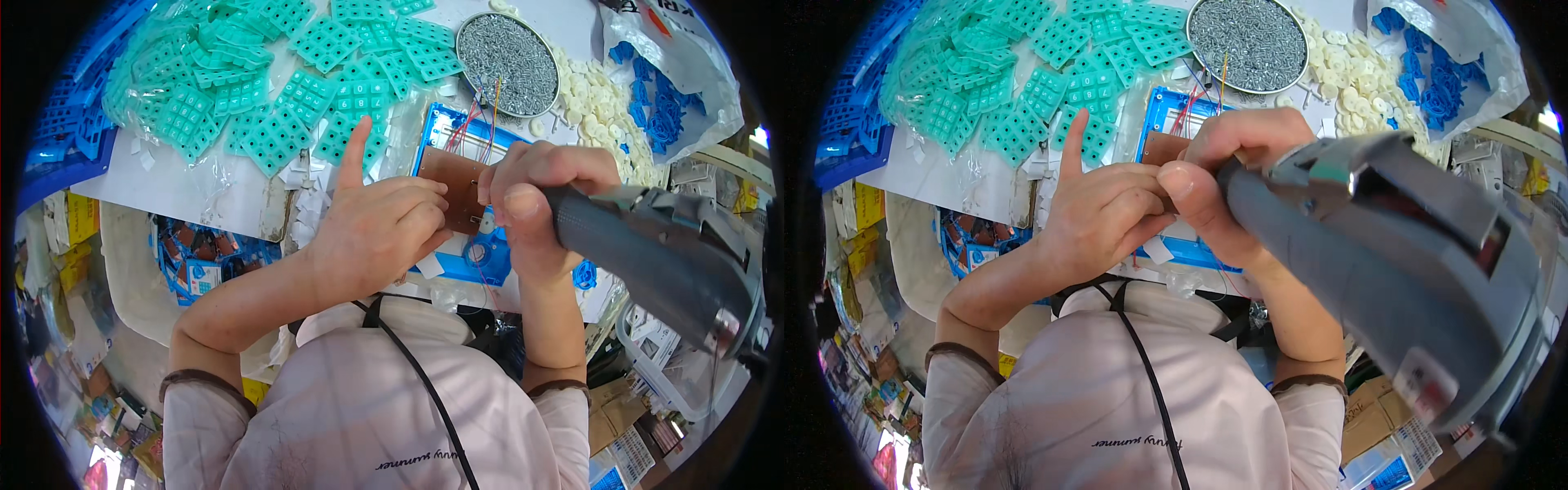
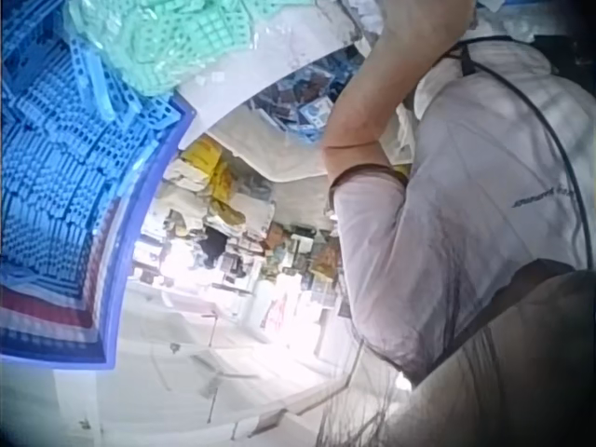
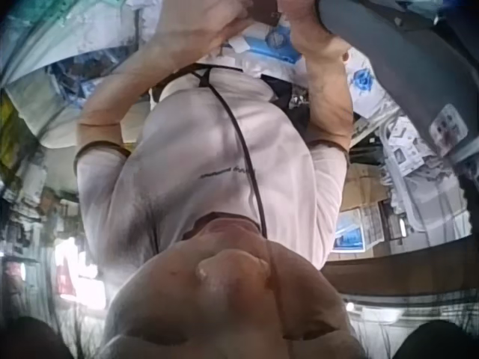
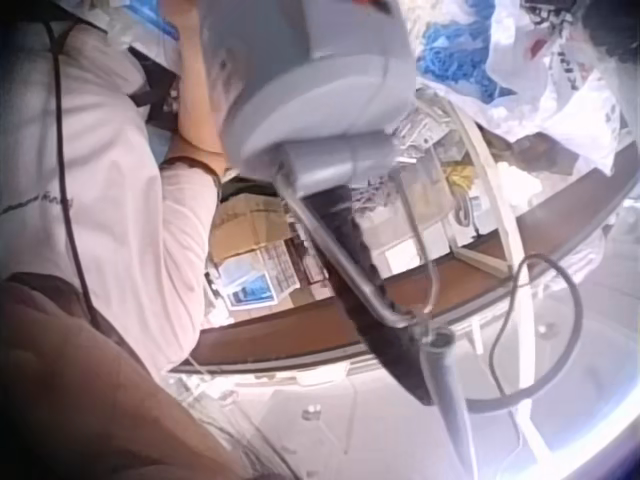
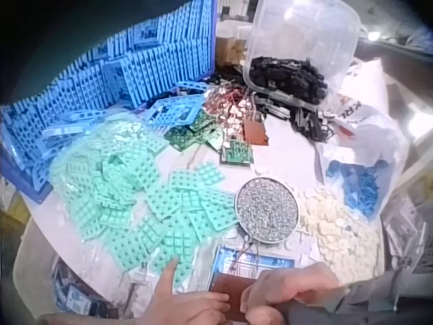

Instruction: Assemble various plastic components and circuit boards onto a base using a hot glue gun.

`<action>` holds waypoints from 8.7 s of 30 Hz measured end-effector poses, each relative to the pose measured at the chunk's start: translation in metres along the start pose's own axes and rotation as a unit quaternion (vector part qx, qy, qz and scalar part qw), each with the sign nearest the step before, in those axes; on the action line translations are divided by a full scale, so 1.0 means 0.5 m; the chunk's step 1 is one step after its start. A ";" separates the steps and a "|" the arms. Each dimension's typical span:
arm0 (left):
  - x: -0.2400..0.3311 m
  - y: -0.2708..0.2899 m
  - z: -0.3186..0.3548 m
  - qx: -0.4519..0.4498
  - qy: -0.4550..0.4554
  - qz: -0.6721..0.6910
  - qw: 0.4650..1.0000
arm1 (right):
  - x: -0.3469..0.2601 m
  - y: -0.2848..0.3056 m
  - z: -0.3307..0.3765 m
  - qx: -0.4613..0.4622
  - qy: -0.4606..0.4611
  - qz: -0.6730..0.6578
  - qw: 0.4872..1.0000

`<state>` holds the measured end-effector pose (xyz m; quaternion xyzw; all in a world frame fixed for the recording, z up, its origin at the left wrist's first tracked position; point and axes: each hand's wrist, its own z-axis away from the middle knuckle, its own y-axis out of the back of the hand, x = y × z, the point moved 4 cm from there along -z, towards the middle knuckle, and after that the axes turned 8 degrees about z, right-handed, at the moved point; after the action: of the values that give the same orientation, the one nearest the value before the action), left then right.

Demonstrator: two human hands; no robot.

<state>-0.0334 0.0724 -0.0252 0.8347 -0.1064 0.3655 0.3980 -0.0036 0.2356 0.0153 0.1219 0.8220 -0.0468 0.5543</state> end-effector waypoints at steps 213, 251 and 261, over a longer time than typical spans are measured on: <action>0.025 0.014 -0.010 -0.054 0.070 0.060 0.994 | -0.022 -0.002 0.111 -0.106 -0.048 0.331 0.936; -0.019 0.034 -0.035 -0.232 0.217 0.202 0.926 | 0.005 -0.010 0.140 -0.181 0.237 0.437 0.848; 0.014 0.015 0.010 -0.114 0.085 0.061 0.988 | 0.005 -0.009 0.141 -0.196 0.199 0.490 0.826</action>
<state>-0.0290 0.0645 -0.0180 0.7414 -0.1644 0.4442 0.4753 0.0577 0.2164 -0.0141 0.4042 0.7388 0.4182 0.3406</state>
